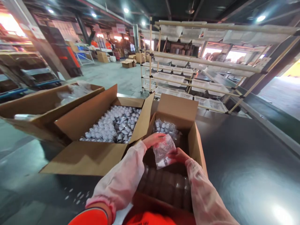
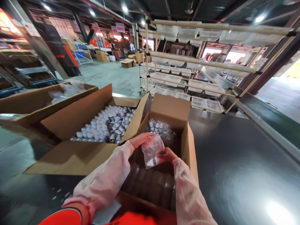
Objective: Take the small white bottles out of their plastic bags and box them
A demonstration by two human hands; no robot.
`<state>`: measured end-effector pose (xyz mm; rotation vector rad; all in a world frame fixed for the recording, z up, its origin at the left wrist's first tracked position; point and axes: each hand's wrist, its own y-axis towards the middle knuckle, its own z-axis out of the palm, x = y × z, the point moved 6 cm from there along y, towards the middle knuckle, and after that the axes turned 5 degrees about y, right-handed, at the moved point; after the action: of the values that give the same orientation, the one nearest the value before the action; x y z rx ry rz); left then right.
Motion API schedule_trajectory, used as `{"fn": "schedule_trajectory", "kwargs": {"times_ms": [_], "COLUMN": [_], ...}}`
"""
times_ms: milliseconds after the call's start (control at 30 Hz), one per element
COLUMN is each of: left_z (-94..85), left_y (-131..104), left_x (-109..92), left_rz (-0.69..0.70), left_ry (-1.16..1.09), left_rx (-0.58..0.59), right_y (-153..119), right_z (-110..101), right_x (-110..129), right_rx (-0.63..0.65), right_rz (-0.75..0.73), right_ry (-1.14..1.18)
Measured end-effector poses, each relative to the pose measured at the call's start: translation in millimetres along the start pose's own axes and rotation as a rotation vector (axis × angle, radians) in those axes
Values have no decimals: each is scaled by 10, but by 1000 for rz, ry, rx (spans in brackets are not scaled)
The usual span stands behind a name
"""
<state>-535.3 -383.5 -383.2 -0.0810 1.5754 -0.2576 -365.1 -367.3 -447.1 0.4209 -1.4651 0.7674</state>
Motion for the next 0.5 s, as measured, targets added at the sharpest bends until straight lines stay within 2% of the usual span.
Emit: {"fn": "schedule_trajectory", "kwargs": {"times_ms": [67, 133, 200, 267, 333, 400, 500], "left_z": [-182, -220, -76, 144, 315, 410, 443], "left_y": [19, 24, 36, 56, 72, 50, -48], "left_x": [-75, -82, -10, 86, 139, 142, 149], "left_rz": [83, 115, 67, -15, -65, -73, -73], "left_ry": [-46, -89, -108, -119, -137, -157, -116], "left_rx": [-131, -187, -125, -36, -8, -19, -1], "right_y": [-4, -15, -31, -50, -85, -149, -241], "right_z": [-86, -174, -226, -235, -223, -204, -200], "right_x": [42, 110, 186, 260, 327, 367, 328], "right_rx": [-67, -126, -145, -126, -102, -104, -188], "right_rz": [-28, -64, -93, -111, -128, -146, -155], "right_ry": [80, 157, 213, 243, 245, 239, 246]}}
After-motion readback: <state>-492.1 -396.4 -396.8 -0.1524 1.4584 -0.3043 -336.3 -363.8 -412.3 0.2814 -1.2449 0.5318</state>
